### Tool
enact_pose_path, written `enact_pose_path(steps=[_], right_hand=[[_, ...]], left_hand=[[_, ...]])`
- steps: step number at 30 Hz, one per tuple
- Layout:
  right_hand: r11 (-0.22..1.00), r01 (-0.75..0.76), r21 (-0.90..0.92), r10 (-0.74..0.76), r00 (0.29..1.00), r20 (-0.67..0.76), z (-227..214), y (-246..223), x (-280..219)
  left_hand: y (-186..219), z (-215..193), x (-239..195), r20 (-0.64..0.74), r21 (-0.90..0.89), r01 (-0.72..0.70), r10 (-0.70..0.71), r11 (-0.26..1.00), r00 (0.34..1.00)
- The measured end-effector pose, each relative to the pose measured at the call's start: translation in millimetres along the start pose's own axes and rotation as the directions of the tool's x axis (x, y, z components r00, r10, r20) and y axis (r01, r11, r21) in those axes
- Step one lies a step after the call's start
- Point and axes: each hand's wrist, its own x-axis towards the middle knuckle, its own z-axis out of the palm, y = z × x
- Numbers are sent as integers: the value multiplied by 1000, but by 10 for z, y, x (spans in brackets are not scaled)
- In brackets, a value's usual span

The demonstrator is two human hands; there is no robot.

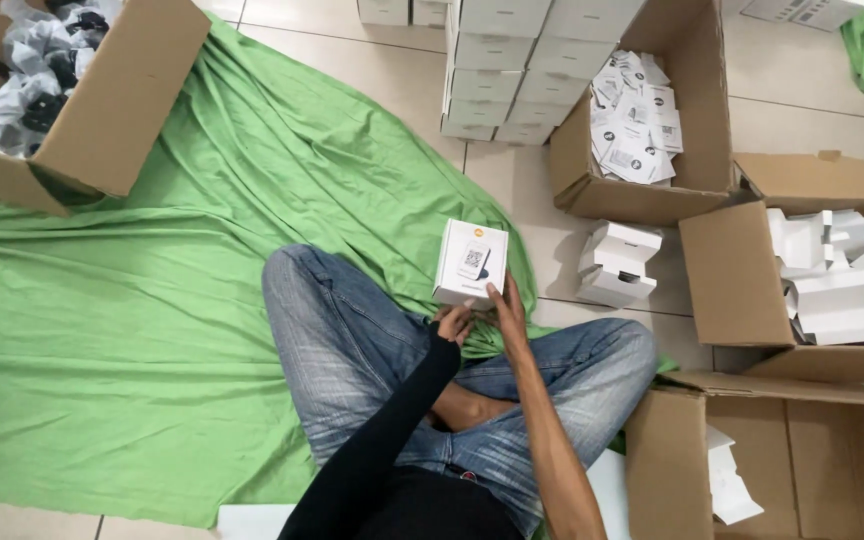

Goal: The person sits on the floor and packs small white boxes. They open the boxes, insert a white paper insert and a small green item, then close the boxes and place them in a stack.

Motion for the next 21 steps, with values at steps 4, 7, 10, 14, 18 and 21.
enact_pose_path(steps=[4,7,10,14,18,21], right_hand=[[996,74,-41,-70,994,85,13,3,27],[992,80,-96,-71,993,93,11,80,74],[992,84,-90,-79,995,54,-171,472,167],[942,167,-291,-180,983,-20,-379,796,-7],[528,406,-746,-386,897,214,-106,292,-767],[246,628,-739,-464,745,479,205,159,-931]], left_hand=[[330,168,-279,-32,118,30,-27,993,999],[403,231,-328,-105,89,90,-81,992,991],[496,354,-534,-117,121,109,-95,987,989],[643,474,-697,-68,122,-7,15,992,998],[789,540,-924,46,151,-87,81,985,996],[612,360,-570,64,140,-3,-6,990,998]])
